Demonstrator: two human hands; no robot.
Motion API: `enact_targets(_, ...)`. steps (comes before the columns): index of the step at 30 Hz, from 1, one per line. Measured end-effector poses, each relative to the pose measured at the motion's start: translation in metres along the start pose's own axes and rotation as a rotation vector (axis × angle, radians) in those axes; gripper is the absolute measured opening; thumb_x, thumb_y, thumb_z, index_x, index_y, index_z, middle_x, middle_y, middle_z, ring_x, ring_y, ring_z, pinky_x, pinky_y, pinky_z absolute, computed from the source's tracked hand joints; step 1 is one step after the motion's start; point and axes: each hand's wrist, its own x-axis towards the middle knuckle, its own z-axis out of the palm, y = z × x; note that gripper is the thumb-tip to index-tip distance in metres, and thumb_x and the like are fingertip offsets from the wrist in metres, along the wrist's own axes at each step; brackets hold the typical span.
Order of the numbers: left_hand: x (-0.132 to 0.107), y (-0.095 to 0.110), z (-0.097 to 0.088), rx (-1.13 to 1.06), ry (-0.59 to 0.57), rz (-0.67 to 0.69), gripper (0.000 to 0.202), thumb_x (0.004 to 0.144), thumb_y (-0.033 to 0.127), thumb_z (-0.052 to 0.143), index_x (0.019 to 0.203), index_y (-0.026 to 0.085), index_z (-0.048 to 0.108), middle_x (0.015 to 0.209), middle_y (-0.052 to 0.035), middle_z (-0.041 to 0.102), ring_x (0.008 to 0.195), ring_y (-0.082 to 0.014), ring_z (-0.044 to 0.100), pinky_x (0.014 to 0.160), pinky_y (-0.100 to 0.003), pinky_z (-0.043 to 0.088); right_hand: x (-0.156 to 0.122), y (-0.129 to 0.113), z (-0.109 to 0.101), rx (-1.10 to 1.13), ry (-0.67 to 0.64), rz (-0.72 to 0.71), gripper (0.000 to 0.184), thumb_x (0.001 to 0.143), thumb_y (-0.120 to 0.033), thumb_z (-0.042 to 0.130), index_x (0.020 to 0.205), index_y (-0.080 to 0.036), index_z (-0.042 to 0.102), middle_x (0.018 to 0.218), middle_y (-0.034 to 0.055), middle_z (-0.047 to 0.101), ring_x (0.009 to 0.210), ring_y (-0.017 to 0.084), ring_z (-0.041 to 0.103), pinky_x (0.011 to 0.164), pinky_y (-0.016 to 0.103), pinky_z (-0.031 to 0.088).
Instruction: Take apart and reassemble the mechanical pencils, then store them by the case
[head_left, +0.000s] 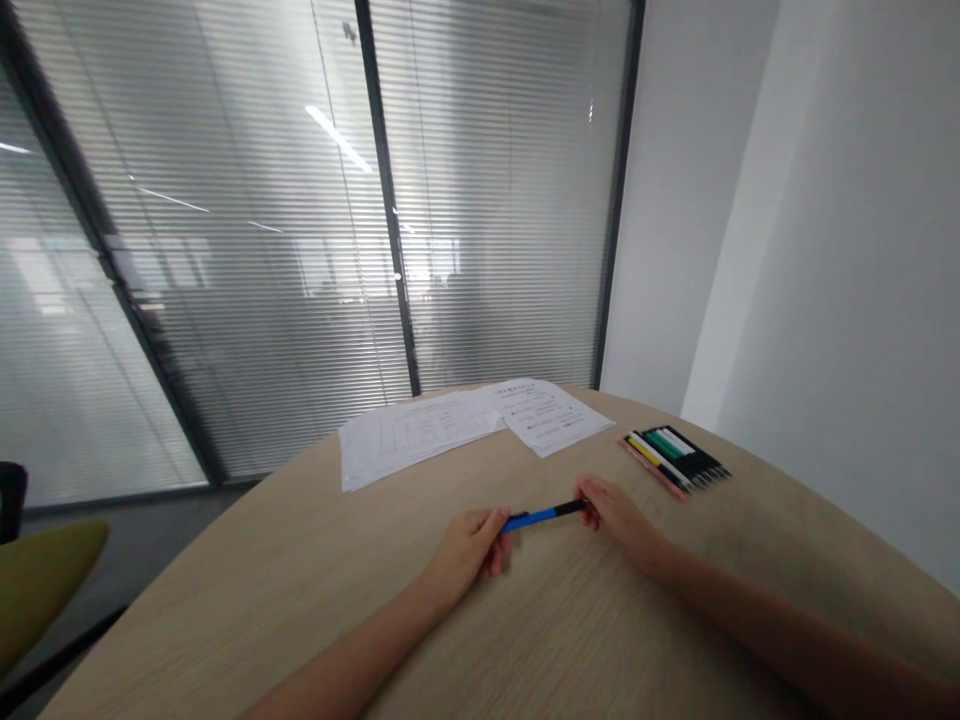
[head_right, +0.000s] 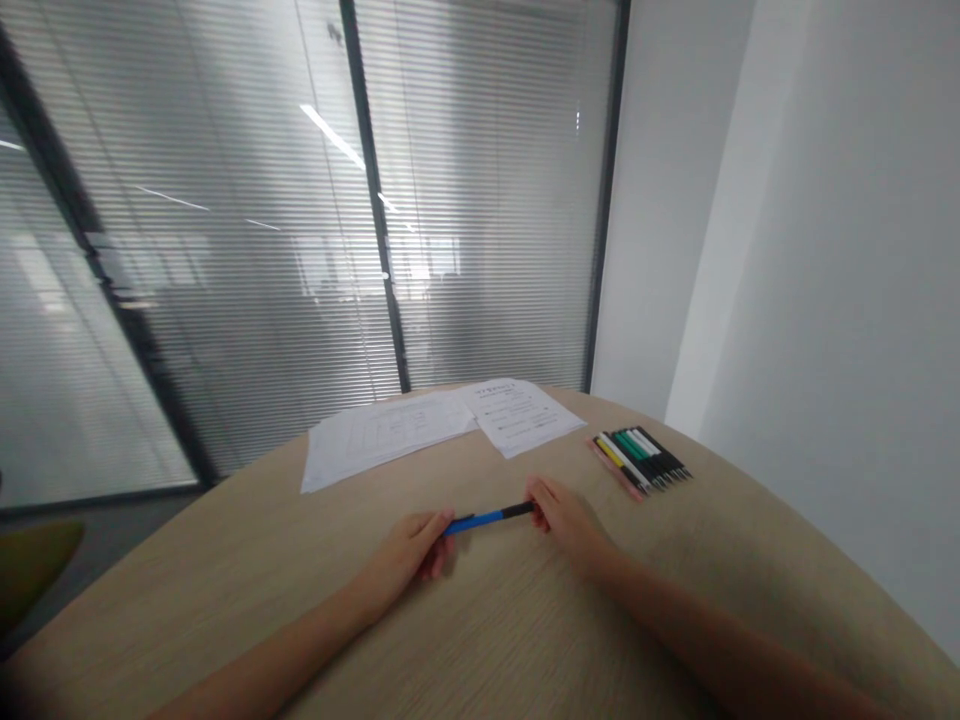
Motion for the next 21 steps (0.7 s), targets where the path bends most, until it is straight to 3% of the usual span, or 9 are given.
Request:
enact_targets(4,0.0,-0.001,0.0,0.011,-0.004,-0.008,0.051,0.071,0.06,0.03,0.056,0.015,0.049,0.037,0.0049,0.044,0.034,-0.0067,0.036,0.04,-0.02,0.028,-0.003,-0.005,-0.001,-0.065,0.018,-0.009,0.032,0.08,-0.041,0.032,0.062,-0.018,0.045,0.044,-0.006,0.039,0.042,0.009,0.04,0.044,0.021,0.031)
enact_targets(8,0.0,0.0,0.0,0.012,-0.006,-0.018,0.049,0.073,0.058,0.029,0.057,0.015,0.049,0.037,0.0046,0.045,0.033,-0.0068,0.037,0.039,-0.02,0.028,-0.005,-0.01,-0.001,-0.047,-0.002,0.028,0.028,0.078,-0.042,0.036,0.073,-0.018,0.049,0.041,-0.0082,0.036,0.037,0.008,0.035,0.04,0.02,0.027)
enact_targets(21,0.001,-0.001,0.002,0.009,0.003,-0.029,0.047,0.073,0.056,0.031,0.06,0.015,0.049,0.04,0.0046,0.045,0.035,-0.0071,0.037,0.04,-0.02,0.029,-0.005,-0.002,-0.003,0.143,-0.006,0.023,0.028,0.075,-0.039,0.039,0.087,-0.016,0.05,0.053,-0.004,0.047,0.047,0.01,0.045,0.045,0.022,0.035)
